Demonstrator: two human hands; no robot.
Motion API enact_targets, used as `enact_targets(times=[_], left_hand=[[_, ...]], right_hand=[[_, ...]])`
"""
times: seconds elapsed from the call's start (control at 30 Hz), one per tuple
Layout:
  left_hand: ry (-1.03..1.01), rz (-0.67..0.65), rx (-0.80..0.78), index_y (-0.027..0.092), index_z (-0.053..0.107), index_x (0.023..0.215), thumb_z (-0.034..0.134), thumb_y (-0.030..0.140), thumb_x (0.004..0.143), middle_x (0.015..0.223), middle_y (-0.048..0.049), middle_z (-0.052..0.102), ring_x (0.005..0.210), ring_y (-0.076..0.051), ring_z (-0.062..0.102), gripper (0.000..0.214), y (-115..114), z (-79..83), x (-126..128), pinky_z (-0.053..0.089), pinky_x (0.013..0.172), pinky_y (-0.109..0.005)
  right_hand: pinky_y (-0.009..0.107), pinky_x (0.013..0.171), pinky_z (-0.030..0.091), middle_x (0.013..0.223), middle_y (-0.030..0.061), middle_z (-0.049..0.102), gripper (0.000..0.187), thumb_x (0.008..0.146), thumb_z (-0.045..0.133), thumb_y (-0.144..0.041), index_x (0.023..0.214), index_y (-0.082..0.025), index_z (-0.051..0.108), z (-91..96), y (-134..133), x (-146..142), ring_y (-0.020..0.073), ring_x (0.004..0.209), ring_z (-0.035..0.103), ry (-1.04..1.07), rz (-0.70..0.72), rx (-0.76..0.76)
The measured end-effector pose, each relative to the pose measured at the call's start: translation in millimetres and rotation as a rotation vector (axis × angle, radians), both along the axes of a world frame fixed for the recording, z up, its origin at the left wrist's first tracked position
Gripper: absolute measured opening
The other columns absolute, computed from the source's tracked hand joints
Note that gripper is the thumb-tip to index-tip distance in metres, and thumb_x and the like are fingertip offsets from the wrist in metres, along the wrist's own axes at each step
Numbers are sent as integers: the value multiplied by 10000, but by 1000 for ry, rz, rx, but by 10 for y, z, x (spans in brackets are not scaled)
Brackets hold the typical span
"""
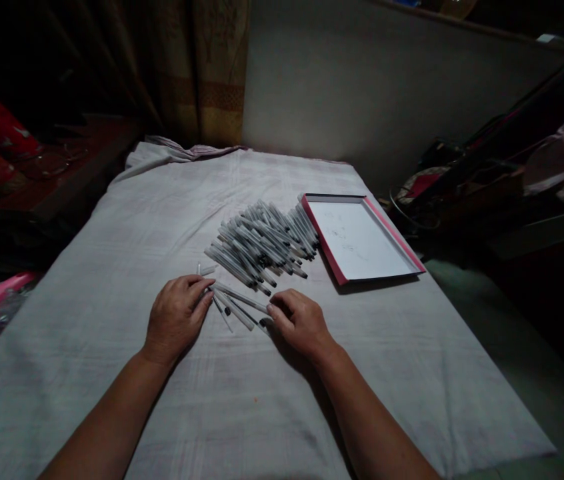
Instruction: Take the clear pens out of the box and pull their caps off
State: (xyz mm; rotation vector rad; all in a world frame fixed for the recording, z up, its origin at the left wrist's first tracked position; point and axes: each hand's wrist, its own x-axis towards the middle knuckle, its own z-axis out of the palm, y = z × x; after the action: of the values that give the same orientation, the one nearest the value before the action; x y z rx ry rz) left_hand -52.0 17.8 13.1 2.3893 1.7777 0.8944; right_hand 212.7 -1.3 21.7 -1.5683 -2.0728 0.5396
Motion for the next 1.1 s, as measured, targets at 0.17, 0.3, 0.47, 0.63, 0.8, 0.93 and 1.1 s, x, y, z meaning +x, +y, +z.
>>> enact_targets(times=[0.17,0.3,0.47,0.63,0.8,0.93,1.1], left_hand=[[37,-2,11,240,727,1109,469,411,978,1075,-105,712,1031,-279,638,335,-10,-15,0,487,894,-425],[44,-22,40,254,703,1177,488,422,982,1134,-102,718,1106,-282,626,336,-23,-12,-3,459,955,-438],[69,-103,11,257,699,1205,493,405,983,1249,-106,706,1199,-296,601,337,-18,-55,16,416,1032,-478],[58,-35,-28,255,725,1144,500,422,964,1158,-108,741,1123,-290,647,332,-22,-46,1,428,1017,-484],[9,98,-28,247,719,1116,434,453,985,1114,-95,740,1013,-270,682,375,5,-45,-122,476,926,-430],[-44,97,-33,216,716,1106,422,478,986,1120,-104,726,995,-266,679,411,38,-86,-183,504,895,-402],[53,101,-45,215,714,1118,416,443,988,1096,-118,720,1001,-287,666,397,18,-71,-139,486,877,-424]], right_hand=[[300,786,464,947,68,708,75,893,652,-229,926,-215,719,50,-25,19,214,909,648,-146,59,-37],[304,784,471,918,77,714,158,954,549,-197,939,-191,706,1,4,41,204,861,656,-67,35,-47],[295,788,472,893,56,719,188,967,517,-208,903,-207,693,-22,29,58,191,849,652,26,11,-18],[294,785,463,946,58,713,99,921,640,-261,966,-214,714,39,-2,55,199,893,648,-79,83,-49],[295,762,455,944,69,702,91,929,623,-217,957,-216,711,22,-7,47,208,885,644,-174,50,-37],[299,772,453,917,65,702,143,960,547,-181,938,-205,687,-19,19,52,202,855,644,-141,13,-22],[302,792,454,955,64,700,114,955,579,-234,982,-205,687,34,2,67,204,898,640,-105,60,-32]])
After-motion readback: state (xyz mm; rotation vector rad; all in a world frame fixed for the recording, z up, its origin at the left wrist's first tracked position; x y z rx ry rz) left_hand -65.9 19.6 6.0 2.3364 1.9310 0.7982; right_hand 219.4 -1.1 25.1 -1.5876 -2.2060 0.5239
